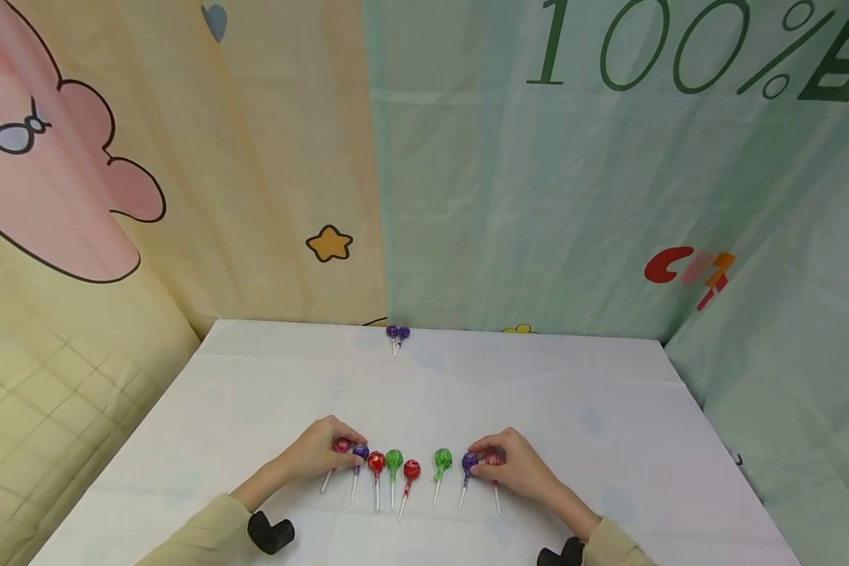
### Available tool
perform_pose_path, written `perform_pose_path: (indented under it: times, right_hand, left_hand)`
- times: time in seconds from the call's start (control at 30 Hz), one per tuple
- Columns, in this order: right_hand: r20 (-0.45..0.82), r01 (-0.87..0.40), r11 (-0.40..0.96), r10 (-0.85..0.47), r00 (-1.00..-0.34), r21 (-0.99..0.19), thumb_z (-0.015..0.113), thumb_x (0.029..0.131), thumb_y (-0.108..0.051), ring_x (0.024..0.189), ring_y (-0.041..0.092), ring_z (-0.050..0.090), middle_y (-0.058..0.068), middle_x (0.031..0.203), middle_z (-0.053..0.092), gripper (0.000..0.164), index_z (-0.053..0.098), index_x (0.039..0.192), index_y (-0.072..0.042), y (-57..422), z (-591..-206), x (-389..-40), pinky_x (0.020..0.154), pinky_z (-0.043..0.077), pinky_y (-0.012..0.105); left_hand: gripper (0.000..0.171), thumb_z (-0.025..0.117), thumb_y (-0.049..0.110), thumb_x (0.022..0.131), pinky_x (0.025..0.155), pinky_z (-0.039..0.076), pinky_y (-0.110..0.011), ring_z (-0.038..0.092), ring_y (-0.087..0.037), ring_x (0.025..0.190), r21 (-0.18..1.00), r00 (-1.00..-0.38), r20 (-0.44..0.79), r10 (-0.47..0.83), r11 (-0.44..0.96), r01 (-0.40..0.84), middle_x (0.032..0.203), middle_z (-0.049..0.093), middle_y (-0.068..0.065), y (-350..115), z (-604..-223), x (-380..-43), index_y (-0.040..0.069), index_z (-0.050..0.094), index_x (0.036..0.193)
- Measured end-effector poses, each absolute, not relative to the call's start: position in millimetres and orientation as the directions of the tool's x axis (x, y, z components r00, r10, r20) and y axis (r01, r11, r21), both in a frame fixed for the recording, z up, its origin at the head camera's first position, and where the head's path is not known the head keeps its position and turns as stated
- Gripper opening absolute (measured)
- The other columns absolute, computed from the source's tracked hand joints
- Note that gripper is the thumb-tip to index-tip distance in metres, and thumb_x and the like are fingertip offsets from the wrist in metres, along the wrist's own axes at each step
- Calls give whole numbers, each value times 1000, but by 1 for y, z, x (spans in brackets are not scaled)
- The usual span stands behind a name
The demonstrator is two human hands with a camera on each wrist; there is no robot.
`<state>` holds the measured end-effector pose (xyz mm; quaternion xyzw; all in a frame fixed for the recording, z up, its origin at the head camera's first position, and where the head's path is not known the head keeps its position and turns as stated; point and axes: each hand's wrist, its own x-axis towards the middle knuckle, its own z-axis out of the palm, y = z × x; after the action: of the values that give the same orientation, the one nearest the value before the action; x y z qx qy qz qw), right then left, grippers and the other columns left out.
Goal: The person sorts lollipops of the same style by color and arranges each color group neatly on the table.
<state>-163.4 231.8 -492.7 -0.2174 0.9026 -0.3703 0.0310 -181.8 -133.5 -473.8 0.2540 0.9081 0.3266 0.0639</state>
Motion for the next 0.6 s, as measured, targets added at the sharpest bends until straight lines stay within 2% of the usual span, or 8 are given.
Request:
perform_pose_path:
  times: [0.4,0.6]
  right_hand:
    - [118,-395,622,-438,-891,-675,76,81,-34,89,5,51,-6,98,72,33,73,106,-13,227,-494,-166,78,42,24]
    - [101,-377,642,-423,-900,-667,77,79,-35,86,4,50,-7,94,72,31,74,101,-13,225,-494,-165,76,42,23]
  left_hand:
    - [27,79,27,79,76,41,-26,51,-13,89,643,-879,63,472,655,398,96,72,0,-132,-474,-182,11,75,100]
    - [26,79,28,79,76,41,-26,51,-13,90,665,-885,56,462,644,378,97,71,-1,-133,-474,-182,11,76,99]
